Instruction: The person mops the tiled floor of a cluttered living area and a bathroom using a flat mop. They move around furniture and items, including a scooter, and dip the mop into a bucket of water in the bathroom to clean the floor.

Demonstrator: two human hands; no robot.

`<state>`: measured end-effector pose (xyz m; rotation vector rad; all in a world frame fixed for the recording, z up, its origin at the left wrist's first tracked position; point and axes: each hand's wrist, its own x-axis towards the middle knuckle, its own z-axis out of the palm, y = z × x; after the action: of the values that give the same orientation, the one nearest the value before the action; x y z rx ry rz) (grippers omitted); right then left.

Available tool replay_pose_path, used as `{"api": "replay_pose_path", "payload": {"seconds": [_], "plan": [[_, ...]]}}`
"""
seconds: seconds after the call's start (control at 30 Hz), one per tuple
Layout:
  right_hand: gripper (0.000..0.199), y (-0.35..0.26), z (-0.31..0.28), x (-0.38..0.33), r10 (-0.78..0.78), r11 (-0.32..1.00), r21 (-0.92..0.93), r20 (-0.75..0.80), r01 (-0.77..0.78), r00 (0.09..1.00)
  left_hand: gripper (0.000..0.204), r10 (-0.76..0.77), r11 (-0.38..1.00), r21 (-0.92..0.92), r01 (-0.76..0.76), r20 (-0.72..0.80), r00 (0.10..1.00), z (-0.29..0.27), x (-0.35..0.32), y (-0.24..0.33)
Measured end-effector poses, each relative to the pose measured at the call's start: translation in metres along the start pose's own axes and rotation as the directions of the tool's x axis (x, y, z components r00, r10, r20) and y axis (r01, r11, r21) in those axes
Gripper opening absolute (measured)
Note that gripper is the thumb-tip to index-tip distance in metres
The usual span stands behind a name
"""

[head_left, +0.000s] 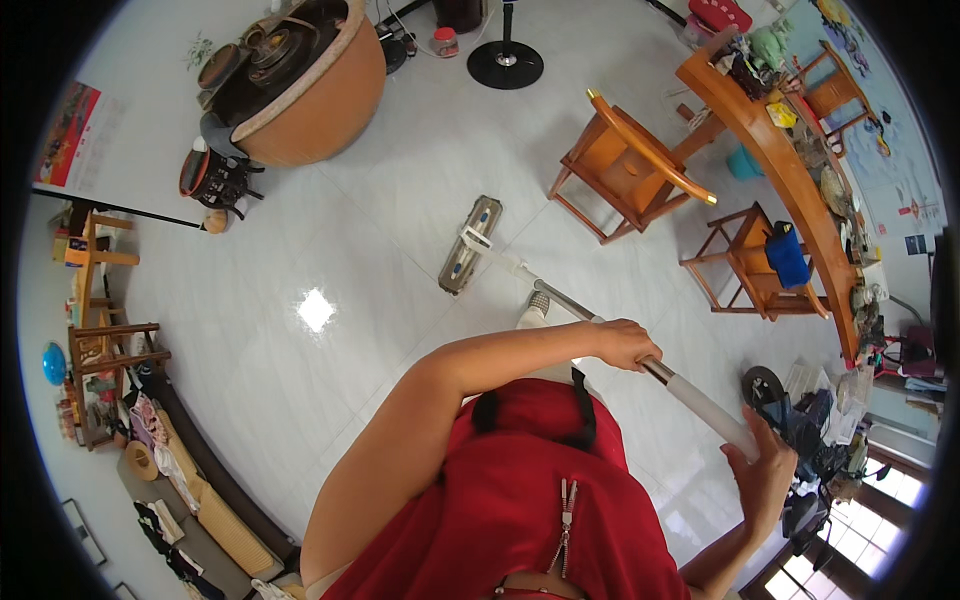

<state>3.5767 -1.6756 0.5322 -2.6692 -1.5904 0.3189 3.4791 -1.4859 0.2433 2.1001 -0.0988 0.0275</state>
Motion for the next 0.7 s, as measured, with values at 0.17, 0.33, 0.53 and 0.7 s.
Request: {"api": "replay_pose_path", "payload": {"seconds": [0.17,0.33,0.53,0.7], "plan": [[0.062,-0.002,-0.014,0.106,-0.200,0.979,0.024,-0.047,0.201,0.979,0.031,-0.113,0.994,-0.008,0.113,-0.107,0.988,-0.073,0.002,-0.039],[0.055,-0.033,0.008,0.228,-0.379,0.914,0.141,-0.042,0.381,0.924,0.031,-0.294,0.949,0.038,0.314,-0.262,0.919,-0.145,-0.023,-0.109],[0.045,-0.108,0.095,0.325,-0.562,0.808,0.186,-0.043,0.559,0.826,0.025,-0.538,0.803,-0.030,0.596,-0.466,0.702,-0.183,-0.114,-0.198],[0.036,-0.202,0.181,0.360,-0.613,0.784,0.159,0.055,0.600,0.788,0.022,-0.528,0.745,0.009,0.667,-0.603,0.598,-0.206,-0.218,-0.255]]}}
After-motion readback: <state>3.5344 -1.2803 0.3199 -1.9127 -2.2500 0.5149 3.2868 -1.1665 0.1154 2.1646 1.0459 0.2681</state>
